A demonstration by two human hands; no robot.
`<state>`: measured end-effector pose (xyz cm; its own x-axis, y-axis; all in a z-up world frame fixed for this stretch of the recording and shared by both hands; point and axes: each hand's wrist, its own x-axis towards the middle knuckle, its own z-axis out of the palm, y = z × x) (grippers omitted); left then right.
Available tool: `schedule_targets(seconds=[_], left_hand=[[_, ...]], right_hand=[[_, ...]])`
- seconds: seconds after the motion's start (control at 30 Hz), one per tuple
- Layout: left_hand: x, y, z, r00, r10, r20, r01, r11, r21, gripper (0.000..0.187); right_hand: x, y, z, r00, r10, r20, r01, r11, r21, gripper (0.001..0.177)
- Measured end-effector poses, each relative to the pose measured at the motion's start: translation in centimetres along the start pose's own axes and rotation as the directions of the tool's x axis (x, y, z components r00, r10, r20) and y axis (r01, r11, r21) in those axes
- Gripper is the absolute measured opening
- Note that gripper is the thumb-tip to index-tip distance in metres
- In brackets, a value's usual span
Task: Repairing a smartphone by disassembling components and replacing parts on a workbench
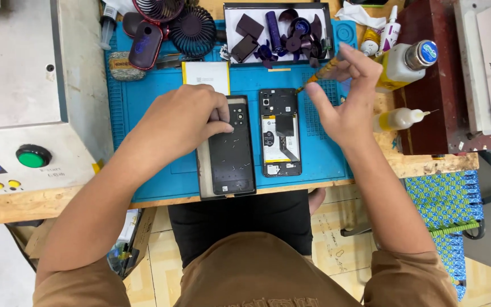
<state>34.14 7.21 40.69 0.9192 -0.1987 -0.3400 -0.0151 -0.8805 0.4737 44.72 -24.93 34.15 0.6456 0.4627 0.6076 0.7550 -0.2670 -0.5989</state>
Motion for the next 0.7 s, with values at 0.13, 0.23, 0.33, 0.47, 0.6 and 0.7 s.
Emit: schedule_targets(seconds=[0.13,0.23,0.33,0.47,0.6,0.7], left_hand=[[0.8,0.4,0.8,1.000,0.006,0.005,-0.006,1.000,-0.002,0.017],[1.2,0.6,1.1,0.999,-0.019,0.042,0.020,1.000,-0.012,0.016],[1.2,0.5,1.4,0.998,-0.028,0.065,0.030,0.999,-0.027,0.012],[1.4,0.0,1.7,0.997,0.007,0.073,-0.005,0.999,-0.031,0.011],[1.1,0.3,1.4,0.997,0.009,0.082,-0.007,1.000,-0.020,0.010],[1.0,0.4,1.4,0.997,0.012,0.080,-0.011,1.000,-0.007,0.011]], right_hand=[[0.0,-0.2,0.3,0.998,-0.056,-0.004,0.056,0.998,-0.016,0.056],[-0.8,0.5,0.1,1.000,0.008,-0.011,-0.008,0.999,-0.054,0.063],[-0.9,0.7,0.0,1.000,0.006,0.023,-0.004,0.997,-0.077,0.063],[-0.6,1.2,-0.1,0.997,-0.057,0.042,0.063,0.986,-0.156,0.078],[0.1,-0.2,-0.3,0.994,-0.102,0.050,0.110,0.977,-0.182,0.052],[-0.5,0.6,-0.1,1.000,0.000,0.010,0.001,0.987,-0.163,0.073]])
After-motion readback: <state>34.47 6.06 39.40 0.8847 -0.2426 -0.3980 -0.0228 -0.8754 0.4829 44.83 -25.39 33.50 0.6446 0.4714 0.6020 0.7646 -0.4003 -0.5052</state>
